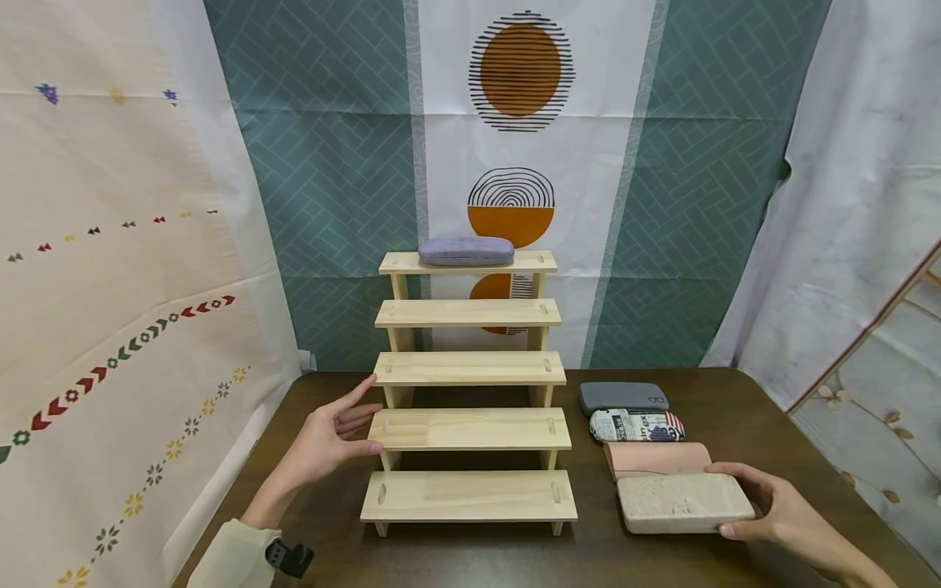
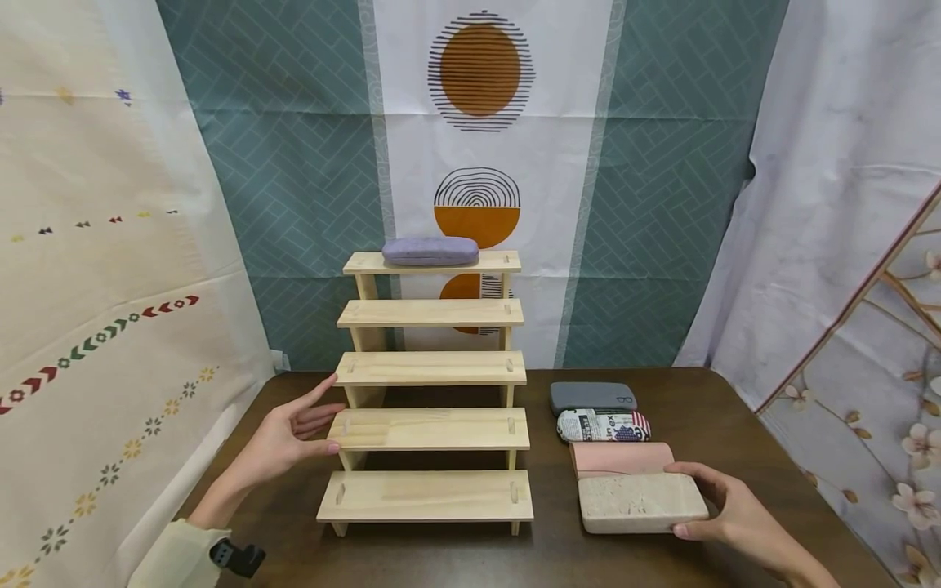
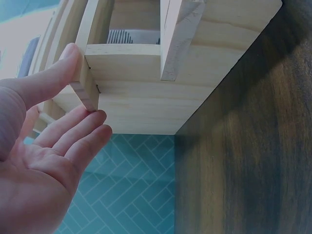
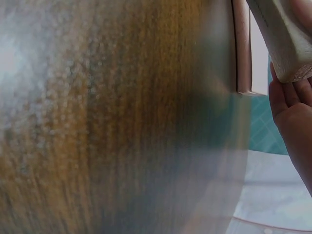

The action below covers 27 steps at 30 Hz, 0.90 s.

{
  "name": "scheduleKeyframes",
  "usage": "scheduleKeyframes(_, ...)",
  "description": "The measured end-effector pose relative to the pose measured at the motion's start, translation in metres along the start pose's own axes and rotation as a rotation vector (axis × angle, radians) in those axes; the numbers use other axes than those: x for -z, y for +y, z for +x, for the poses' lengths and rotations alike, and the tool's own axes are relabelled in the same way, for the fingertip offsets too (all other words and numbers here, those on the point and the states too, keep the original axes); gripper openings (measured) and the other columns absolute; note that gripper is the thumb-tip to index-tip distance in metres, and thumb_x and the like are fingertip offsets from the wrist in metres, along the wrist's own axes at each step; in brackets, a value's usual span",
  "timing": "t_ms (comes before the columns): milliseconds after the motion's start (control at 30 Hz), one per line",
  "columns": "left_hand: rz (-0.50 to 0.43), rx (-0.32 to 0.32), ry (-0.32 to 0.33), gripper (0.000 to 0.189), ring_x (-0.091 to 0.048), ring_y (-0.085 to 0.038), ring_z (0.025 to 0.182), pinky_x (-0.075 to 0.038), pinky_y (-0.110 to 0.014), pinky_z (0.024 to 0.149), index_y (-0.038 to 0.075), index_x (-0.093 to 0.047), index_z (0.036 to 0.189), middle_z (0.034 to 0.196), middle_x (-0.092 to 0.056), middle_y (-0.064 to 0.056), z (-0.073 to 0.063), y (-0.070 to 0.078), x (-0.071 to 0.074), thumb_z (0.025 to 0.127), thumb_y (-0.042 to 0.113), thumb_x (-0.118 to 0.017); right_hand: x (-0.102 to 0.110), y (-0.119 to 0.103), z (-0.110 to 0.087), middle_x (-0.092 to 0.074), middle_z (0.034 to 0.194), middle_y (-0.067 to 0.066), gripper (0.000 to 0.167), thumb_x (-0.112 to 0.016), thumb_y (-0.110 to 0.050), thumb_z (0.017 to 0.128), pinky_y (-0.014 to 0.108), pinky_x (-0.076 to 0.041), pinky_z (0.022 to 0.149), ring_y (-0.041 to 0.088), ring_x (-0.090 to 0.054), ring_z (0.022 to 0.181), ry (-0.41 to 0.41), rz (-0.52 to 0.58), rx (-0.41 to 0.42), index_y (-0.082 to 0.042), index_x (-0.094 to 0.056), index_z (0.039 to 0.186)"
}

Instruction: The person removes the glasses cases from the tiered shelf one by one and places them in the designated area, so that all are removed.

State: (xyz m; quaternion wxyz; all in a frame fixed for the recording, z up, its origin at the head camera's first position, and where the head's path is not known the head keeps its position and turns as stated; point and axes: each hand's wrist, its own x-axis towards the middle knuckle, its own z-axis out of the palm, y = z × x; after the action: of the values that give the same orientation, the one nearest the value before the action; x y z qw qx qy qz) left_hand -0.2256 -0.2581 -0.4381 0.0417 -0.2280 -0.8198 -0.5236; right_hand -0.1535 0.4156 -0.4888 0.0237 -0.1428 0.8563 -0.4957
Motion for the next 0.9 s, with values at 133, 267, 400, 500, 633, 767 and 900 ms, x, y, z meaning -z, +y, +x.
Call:
scheduleKeyframes(133, -0.004, -0.004, 0.001, 0.104, -0.060, -0.040, 0.132, -0.049, -0.058, 0.103, 0.018, -0.037, 0.166, 0.148, -0.056, -0.025, 0.000, 0.000, 0.000, 0.079, 0.000, -0.091, 0.000, 0.000, 0.001, -0.061, 0.131, -0.010, 0.072, -0.085, -0.001, 0.085, 0.025, -0.055, 0.077, 0.010, -0.062, 0.101, -0.008, -0.011, -0.022, 0.005, -0.051, 0.148)
scheduleKeyframes(267, 0.001, -0.003, 0.004, 0.103, -0.060, -0.040, 0.132, -0.050, -0.056, 0.103, 0.019, -0.038, 0.166, 0.146, -0.058, -0.025, 0.001, 0.000, 0.000, 0.080, 0.000, -0.091, 0.002, 0.000, 0.004, -0.059, 0.134, -0.012, 0.073, -0.089, -0.007, 0.084, 0.022, -0.052, 0.078, 0.005, -0.058, 0.105, 0.001, -0.084, -0.026, 0.002, -0.054, 0.148)
scheduleKeyframes(400, -0.002, 0.001, 0.002, 0.103, -0.060, -0.040, 0.132, -0.050, -0.055, 0.103, 0.020, -0.038, 0.166, 0.146, -0.058, -0.025, 0.000, 0.000, 0.000, 0.080, 0.001, -0.091, 0.002, 0.001, 0.005, -0.056, 0.137, -0.014, 0.073, -0.091, -0.011, 0.083, 0.019, -0.050, 0.080, -0.003, -0.054, 0.111, 0.003, -0.155, -0.007, 0.000, -0.057, 0.146)
scheduleKeyframes(500, -0.002, 0.002, 0.000, 0.103, -0.060, -0.040, 0.132, -0.050, -0.055, 0.103, 0.020, -0.038, 0.166, 0.146, -0.058, -0.025, -0.001, 0.000, 0.000, 0.080, 0.000, -0.091, 0.002, 0.004, 0.004, -0.056, 0.138, -0.016, 0.073, -0.092, -0.012, 0.081, 0.017, -0.049, 0.081, -0.007, -0.051, 0.115, 0.001, -0.180, 0.021, 0.000, -0.058, 0.145)
scheduleKeyframes(633, 0.008, -0.008, 0.005, 0.104, -0.060, -0.040, 0.131, -0.051, -0.055, 0.103, 0.019, -0.037, 0.166, 0.148, -0.056, -0.026, -0.001, 0.000, 0.000, 0.079, 0.000, -0.091, 0.001, 0.006, 0.004, -0.058, 0.135, -0.016, 0.071, -0.094, -0.013, 0.079, 0.019, -0.050, 0.079, -0.007, -0.053, 0.113, 0.019, -0.235, 0.082, -0.004, -0.061, 0.141)
scheduleKeyframes(767, 0.019, -0.009, 0.006, 0.104, -0.061, -0.039, 0.131, -0.051, -0.052, 0.103, 0.020, -0.037, 0.166, 0.147, -0.057, -0.025, 0.000, 0.000, 0.000, 0.080, 0.001, -0.091, 0.001, 0.010, 0.005, -0.060, 0.132, -0.014, 0.068, -0.094, -0.011, 0.078, 0.021, -0.051, 0.076, 0.001, -0.058, 0.104, 0.026, -0.272, 0.136, -0.005, -0.063, 0.139)
scheduleKeyframes(900, 0.018, -0.004, 0.003, 0.103, -0.061, -0.039, 0.131, -0.051, -0.054, 0.103, 0.020, -0.037, 0.166, 0.146, -0.058, -0.025, -0.001, 0.000, 0.000, 0.080, 0.000, -0.091, 0.001, 0.015, 0.006, -0.059, 0.132, -0.012, 0.068, -0.094, -0.008, 0.078, 0.022, -0.050, 0.076, 0.003, -0.058, 0.101, 0.026, -0.295, 0.176, -0.005, -0.063, 0.138)
